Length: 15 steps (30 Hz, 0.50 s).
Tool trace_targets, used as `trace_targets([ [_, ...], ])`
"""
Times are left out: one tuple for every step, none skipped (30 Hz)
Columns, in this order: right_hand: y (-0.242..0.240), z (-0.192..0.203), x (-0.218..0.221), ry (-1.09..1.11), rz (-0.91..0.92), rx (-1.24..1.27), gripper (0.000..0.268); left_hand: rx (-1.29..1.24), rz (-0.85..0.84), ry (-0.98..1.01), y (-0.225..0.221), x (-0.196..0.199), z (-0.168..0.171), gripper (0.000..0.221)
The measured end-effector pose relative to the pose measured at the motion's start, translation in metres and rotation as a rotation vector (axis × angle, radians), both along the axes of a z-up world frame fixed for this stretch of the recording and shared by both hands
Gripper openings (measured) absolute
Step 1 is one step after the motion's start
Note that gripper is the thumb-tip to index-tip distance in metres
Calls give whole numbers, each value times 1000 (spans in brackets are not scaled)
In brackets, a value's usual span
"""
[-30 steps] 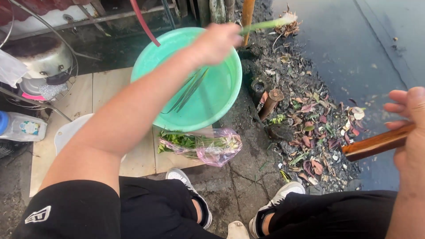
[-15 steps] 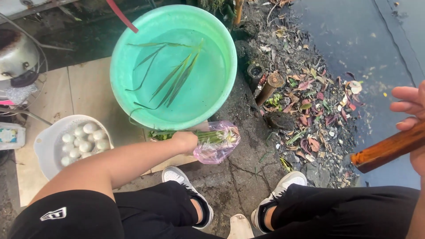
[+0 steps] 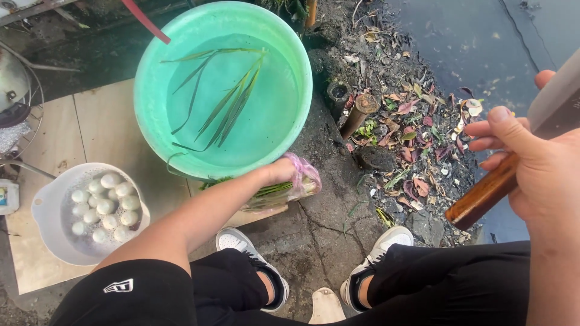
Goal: Trimming roots and peeling the outer skin of green onions using a knife and hands in an outdoor prep area.
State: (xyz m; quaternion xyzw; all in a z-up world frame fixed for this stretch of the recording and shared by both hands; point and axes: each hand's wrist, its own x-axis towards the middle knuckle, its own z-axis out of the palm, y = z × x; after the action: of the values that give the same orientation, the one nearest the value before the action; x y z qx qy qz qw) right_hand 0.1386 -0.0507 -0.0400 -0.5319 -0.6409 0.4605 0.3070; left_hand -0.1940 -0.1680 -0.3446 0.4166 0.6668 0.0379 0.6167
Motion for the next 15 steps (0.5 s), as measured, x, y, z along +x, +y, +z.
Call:
trace_targets([
  [0,0,-1,-6,6,9,60,24,4,-12,1,-3,8,20],
  [3,-4,1,-4,8,9,60,24,6,-9,-7,-1,12,20],
  [6,-8,3,23,1,-8,61,39,143,-34,-15,2,16,28],
  [8,-12,6,48,-11,-25,61,54,275,-60,-21,4,20,70],
  [7,-11,5,51,-15,-23,61,55,272,-58,-31,0,14,70],
  [6,-9,4,37,-17,-23,63,65,204,-22,-40,-3,7,65],
  [6,-8,2,23,-20,-23,65,74,136,14,-48,-7,-1,63],
  [5,-6,1,22,-23,-24,65,73,133,13,-53,-13,-12,63],
  [3,-4,0,15,-18,-13,65,49,160,80,-58,-19,-24,53],
  [2,-2,-3,9,-10,-1,65,26,189,148,-64,-26,-35,47],
  [2,-2,-3,9,-11,-2,65,25,188,148,-63,-28,-20,47],
  [2,-3,-3,27,-10,-13,67,-59,151,236,-64,-29,-4,49],
  [2,-3,-4,45,-9,-25,69,-143,114,323,-65,-31,12,57],
  [3,-3,-5,49,-7,-27,69,-145,117,327,-68,-39,-1,57],
  [3,-4,-6,47,6,-23,68,-197,129,327,-72,-48,-14,46],
])
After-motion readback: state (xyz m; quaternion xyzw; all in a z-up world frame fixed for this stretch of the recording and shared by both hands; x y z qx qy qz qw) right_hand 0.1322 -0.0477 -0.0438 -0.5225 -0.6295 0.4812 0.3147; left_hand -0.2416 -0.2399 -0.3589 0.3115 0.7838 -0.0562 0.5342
